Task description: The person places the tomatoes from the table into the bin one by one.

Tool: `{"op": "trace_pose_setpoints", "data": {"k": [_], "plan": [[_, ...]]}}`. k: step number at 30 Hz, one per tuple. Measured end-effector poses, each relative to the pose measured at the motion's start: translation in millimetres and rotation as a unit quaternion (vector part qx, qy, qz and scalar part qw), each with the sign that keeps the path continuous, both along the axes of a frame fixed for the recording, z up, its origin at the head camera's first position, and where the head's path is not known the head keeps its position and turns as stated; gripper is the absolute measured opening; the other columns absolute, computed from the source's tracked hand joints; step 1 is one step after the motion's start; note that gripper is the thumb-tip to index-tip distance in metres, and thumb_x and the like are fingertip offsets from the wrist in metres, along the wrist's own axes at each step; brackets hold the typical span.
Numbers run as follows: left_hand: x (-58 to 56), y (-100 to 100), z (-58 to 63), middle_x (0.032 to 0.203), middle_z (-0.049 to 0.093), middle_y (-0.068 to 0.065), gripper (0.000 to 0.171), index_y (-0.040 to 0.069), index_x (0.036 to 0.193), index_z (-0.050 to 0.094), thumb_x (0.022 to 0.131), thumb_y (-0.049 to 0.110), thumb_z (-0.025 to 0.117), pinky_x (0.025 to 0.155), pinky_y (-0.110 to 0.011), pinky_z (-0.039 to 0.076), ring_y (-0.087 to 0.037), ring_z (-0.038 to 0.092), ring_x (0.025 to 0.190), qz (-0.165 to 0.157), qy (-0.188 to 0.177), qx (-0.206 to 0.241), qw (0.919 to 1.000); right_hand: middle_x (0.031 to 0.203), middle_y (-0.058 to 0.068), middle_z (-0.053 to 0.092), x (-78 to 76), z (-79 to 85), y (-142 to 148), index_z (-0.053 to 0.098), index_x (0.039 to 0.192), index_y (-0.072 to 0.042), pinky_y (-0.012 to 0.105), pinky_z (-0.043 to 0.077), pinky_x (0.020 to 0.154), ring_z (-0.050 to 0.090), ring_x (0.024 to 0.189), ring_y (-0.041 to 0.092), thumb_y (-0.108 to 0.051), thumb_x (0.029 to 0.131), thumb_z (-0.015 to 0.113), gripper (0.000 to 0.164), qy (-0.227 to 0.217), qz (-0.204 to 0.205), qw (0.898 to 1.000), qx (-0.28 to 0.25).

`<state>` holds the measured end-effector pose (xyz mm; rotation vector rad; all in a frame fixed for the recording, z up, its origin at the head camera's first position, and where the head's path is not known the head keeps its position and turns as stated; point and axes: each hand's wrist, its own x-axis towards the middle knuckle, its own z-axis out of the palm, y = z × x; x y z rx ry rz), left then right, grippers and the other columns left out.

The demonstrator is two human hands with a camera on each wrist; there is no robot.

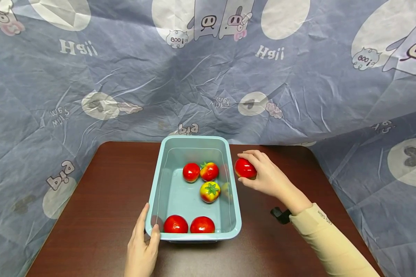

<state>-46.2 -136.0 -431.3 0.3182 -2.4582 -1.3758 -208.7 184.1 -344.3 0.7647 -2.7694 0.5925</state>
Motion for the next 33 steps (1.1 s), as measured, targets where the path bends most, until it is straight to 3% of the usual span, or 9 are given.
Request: {"op": "trace_pose_setpoints", "data": {"k": [8, 18, 33], "plan": [[-0.1, 0, -0.4, 0.142, 0.053, -0.016, 0.06, 0.03, 0.153, 0.036, 0.098, 0.013, 0.053, 0.085, -0.054, 0.053, -0.038, 0.063, 0.114, 0.0, -0.003, -0.002, 1.0, 0.133, 0.012, 0.054, 8.8, 9.2, -13, 0.058, 0.132, -0.01, 0.042, 0.057, 0.085, 0.05, 0.12, 0.03, -0.02, 0.075, 0.081, 0.063, 0.027, 0.046, 0.999, -0.008], [0.3, 0, 0.6, 0.142, 0.052, -0.018, 0.059, 0.029, 0.153, 0.036, 0.098, 0.015, 0.053, 0.079, -0.05, 0.057, -0.04, 0.062, 0.114, -0.004, -0.006, 0.005, 1.0, 0.136, 0.009, 0.052, 19.9, 14.2, -25, 0.057, 0.134, -0.013, 0.038, 0.059, 0.083, 0.05, 0.122, 0.027, -0.021, 0.076, 0.082, 0.064, 0.016, 0.081, 0.997, -0.007], [0.5, 0, -0.7, 0.141, 0.052, -0.017, 0.059, 0.029, 0.153, 0.036, 0.098, 0.015, 0.054, 0.078, -0.049, 0.056, -0.039, 0.063, 0.113, -0.001, -0.003, 0.004, 1.0, 0.135, 0.004, 0.053, 30.0, 5.0, -42, 0.057, 0.133, -0.015, 0.034, 0.058, 0.085, 0.049, 0.122, 0.022, -0.024, 0.075, 0.083, 0.064, -0.007, 0.124, 0.992, 0.003]]}}
